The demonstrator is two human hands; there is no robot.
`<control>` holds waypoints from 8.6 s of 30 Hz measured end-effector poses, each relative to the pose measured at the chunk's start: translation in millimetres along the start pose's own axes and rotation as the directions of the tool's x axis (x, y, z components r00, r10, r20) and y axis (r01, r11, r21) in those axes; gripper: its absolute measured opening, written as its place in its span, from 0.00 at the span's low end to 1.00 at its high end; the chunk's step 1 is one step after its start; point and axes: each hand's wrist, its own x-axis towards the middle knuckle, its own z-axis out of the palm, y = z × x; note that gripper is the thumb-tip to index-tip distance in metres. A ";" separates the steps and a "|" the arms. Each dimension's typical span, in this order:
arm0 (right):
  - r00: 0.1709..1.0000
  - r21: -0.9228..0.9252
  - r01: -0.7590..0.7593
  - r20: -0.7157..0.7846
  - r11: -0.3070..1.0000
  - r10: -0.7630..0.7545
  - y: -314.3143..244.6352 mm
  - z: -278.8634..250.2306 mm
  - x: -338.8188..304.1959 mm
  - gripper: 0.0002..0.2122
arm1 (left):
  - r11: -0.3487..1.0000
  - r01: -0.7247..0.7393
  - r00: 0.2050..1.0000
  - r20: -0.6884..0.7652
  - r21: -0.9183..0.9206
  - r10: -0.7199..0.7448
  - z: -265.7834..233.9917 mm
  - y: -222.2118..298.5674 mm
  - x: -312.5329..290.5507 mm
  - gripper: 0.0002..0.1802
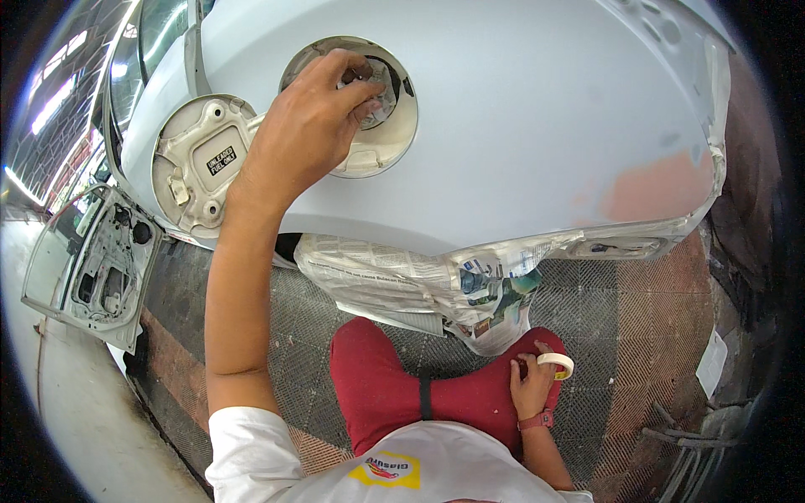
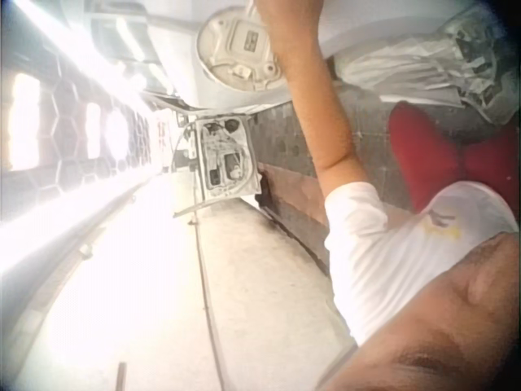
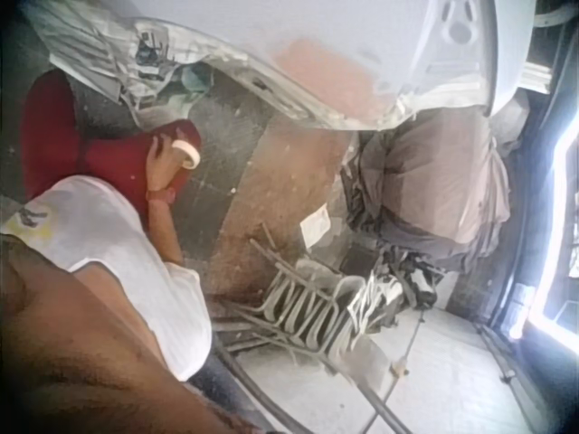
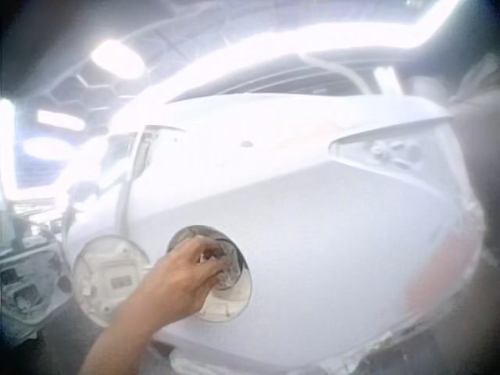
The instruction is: The person sits on the floor and applies masking tape around the fuel filler opening of a white car. They use newspaper to cover the lower bumper area and repeatedly tear and smooth tape strips to seal the fuel cap area.
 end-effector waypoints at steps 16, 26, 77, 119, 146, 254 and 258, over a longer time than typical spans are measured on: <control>1.000 -0.023 -0.004 0.017 1.000 0.004 -0.5 3.7 4.7 0.10 | 0.867 0.339 0.907 -0.118 -0.365 -0.404 12.2 9.7 4.2 0.14; 1.000 -0.024 0.000 0.022 1.000 0.000 -1.6 5.3 5.2 0.10 | 0.949 0.064 0.984 -0.175 0.310 -0.009 47.4 20.4 -13.3 0.24; 0.867 0.952 0.145 0.010 0.271 -0.498 -316.8 -139.5 206.3 0.35 | 0.601 0.440 0.894 0.260 -0.668 -0.366 -20.3 7.4 -18.4 0.20; 0.809 0.577 0.582 -0.341 0.573 -0.478 -337.9 -97.3 222.0 0.41 | 0.578 0.366 0.907 0.419 -0.730 -0.045 -44.1 -3.7 -19.7 0.34; 0.799 0.587 0.585 -0.297 0.560 -0.523 -345.5 -106.4 219.8 0.37 | 0.580 0.367 0.926 0.347 -0.727 -0.150 -36.1 1.2 -22.5 0.14; 0.837 0.666 -0.547 0.454 0.507 0.305 -22.1 -10.4 5.9 0.16 | 0.994 0.095 0.995 0.037 -0.062 -0.093 14.1 10.8 4.5 0.11; 0.829 0.683 -0.559 0.460 0.469 0.318 -17.2 -7.8 5.6 0.15 | 0.998 0.052 0.979 0.198 -0.017 -0.048 -4.1 11.9 13.7 0.11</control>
